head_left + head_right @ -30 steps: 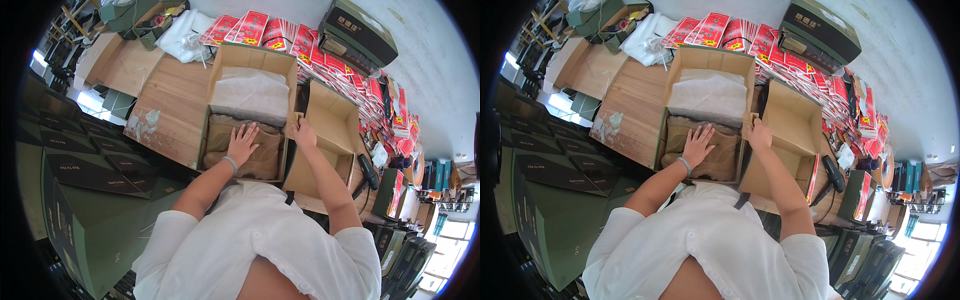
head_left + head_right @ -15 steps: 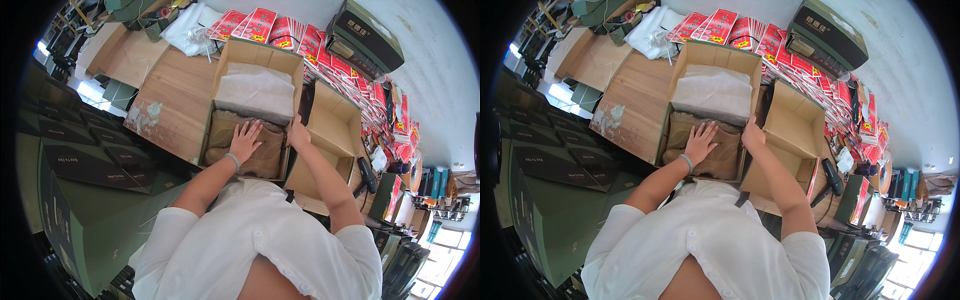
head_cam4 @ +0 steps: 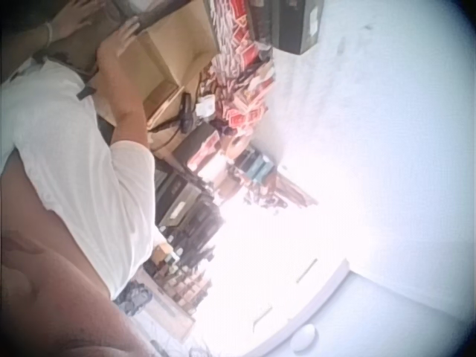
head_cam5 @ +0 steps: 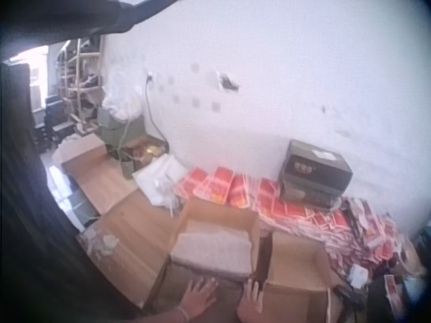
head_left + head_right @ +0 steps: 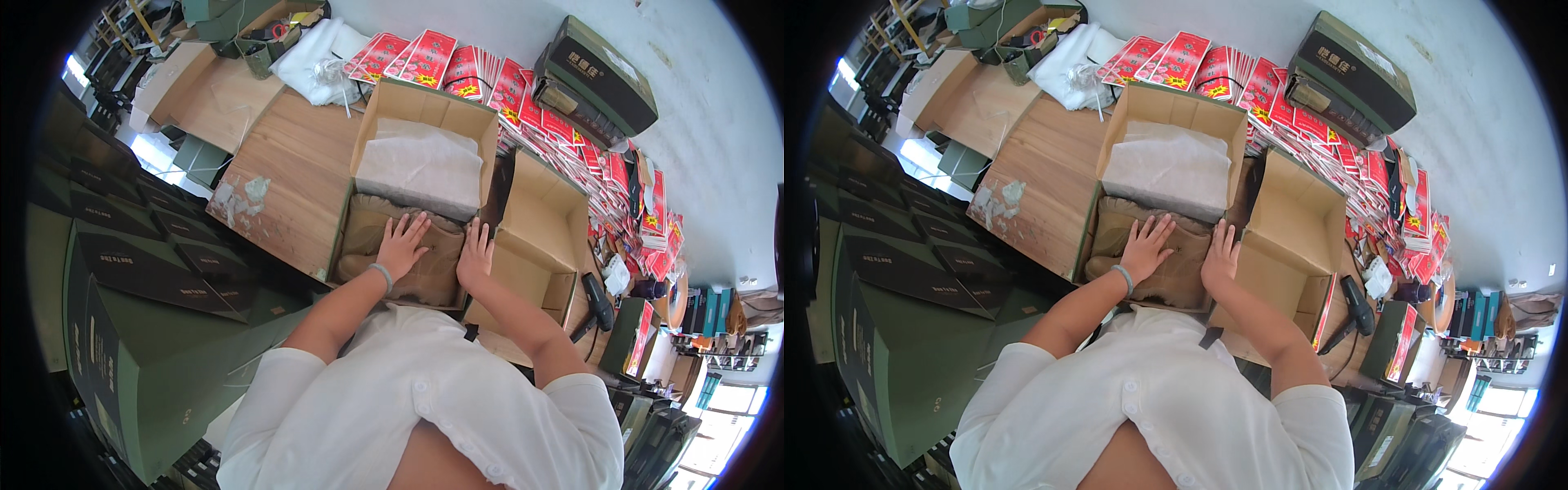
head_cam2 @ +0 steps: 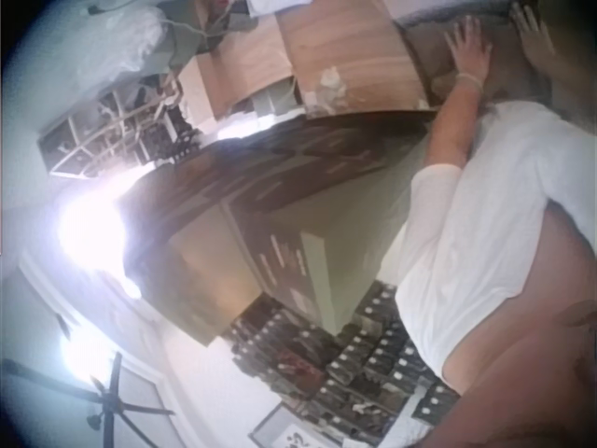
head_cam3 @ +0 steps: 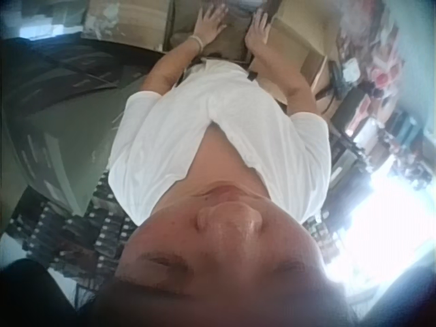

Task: The person places a wrapped item into a cardboard box, covers it with tissue paper, and closes the box. They then use a handheld heat gun to apply heat to a label on the box and press it down before moving the box to a shelf.

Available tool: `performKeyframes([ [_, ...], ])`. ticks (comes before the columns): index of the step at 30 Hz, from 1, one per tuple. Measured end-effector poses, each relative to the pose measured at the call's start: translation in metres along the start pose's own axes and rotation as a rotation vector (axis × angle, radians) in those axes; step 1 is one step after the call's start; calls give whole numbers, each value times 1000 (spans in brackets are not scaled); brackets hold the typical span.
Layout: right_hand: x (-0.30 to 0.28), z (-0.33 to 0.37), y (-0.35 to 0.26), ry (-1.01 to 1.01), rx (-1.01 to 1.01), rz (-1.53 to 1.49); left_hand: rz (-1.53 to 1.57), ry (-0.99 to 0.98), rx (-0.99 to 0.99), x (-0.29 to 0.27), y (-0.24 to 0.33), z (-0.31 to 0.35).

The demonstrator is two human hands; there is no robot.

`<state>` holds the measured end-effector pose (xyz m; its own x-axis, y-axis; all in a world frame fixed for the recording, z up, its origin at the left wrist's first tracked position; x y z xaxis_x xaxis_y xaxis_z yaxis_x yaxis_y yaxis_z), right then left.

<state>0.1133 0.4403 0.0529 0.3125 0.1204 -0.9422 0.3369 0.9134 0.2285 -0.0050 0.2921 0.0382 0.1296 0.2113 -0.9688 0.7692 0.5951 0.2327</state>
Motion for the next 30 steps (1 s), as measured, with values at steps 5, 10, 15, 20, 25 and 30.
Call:
performKeyframes([
  [5, -40, -22, 5, -486, -45, -134, 30, -46, 11, -6, -2, 0],
  [10, -91, -113, 57, -61, 70, -696, 79, -211, -83, -33, 5, 39],
  [15, -49, -202, 83, 385, 192, -702, 135, -126, -11, -23, 0, 63],
  [20, -36, -248, 89, 79, 649, -1495, 145, -93, -5, -16, -4, 62],
  [25, -89, -212, 71, -492, 390, -2265, 274, -135, -80, -23, -6, 63],
  [30, -161, -66, 40, -47, -462, -1489, 1657, -63, -588, -8, -65, 53],
])
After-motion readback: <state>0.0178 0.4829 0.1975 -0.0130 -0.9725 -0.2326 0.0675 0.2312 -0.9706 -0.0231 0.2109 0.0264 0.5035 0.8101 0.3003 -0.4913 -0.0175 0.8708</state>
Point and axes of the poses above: each hand's wrist, its own z-axis away from the middle knuckle, its own x-axis out of the palm, y = z × x, the point moved 3 cm from there along -z, towards the middle knuckle, and after that the axes turned 11 degrees about -x, right-handed, at the moved point
